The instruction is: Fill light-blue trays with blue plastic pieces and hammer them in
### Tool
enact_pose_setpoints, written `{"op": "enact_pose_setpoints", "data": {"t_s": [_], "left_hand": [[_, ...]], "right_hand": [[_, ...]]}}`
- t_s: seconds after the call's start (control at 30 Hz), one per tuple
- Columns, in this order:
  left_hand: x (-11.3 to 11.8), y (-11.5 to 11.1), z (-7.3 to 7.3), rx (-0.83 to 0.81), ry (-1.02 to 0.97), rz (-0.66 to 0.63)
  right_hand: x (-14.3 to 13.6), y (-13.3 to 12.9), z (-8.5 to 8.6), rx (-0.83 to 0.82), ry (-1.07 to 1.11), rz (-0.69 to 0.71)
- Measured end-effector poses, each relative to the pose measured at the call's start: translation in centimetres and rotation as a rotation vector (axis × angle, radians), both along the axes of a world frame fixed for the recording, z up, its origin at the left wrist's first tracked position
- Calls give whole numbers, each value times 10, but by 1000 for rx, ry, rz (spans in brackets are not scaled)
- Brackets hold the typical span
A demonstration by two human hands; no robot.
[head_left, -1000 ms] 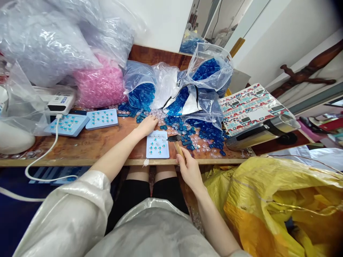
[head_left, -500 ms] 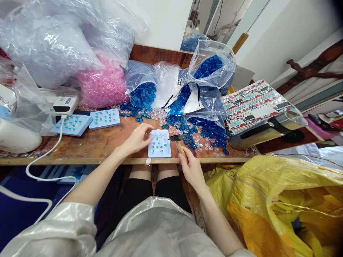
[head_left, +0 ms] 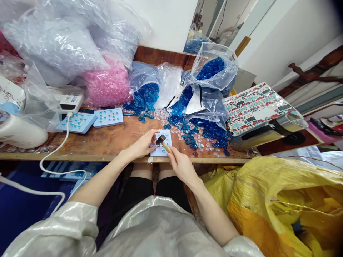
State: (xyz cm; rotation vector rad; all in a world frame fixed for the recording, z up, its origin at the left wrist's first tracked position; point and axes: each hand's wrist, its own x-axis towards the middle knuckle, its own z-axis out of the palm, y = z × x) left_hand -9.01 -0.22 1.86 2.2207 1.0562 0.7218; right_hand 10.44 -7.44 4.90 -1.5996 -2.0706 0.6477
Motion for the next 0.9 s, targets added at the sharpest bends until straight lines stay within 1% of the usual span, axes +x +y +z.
{"op": "enact_pose_setpoints", "data": {"t_s": [0.1, 0.17, 0.2, 0.27, 0.33, 0.43, 0.47, 0.53, 0.57, 0.63, 0.7, 0.77, 0.83, 0.9], "left_hand": [[-2, -1, 2, -24, -16, -9], [-3, 6, 4, -3, -20, 2], [-3, 13, 3, 27, -15, 22], [2, 34, 1, 123, 29, 74], [12, 62, -3, 224, 131, 74], [31, 101, -11, 268, 323, -52], [37, 110, -13, 270, 370, -84], [46, 120, -15, 278, 427, -98], [48, 121, -15, 283, 438, -84], [48, 117, -13, 275, 406, -23], [41, 103, -7, 237, 310, 61], [30, 83, 1, 173, 183, 90], [19, 58, 11, 108, 99, 31], [12, 34, 16, 52, 88, -54]], "right_hand": [[4, 0, 3, 51, 65, -55], [8, -2, 6, 91, 127, -110], [9, -3, 7, 94, 146, -125], [13, -5, 6, 79, 161, -141], [15, -6, 3, 61, 159, -157], [19, -8, -4, 50, 143, -179], [21, -8, -6, 50, 139, -181], [25, -9, -9, 51, 136, -187], [27, -10, -10, 51, 135, -195], [30, -11, -11, 46, 135, -219], [33, -11, -11, 35, 147, -239], [34, -12, -12, 18, 165, -246], [34, -12, -13, 1, 172, -248], [33, -11, -14, -5, 170, -247]]}}
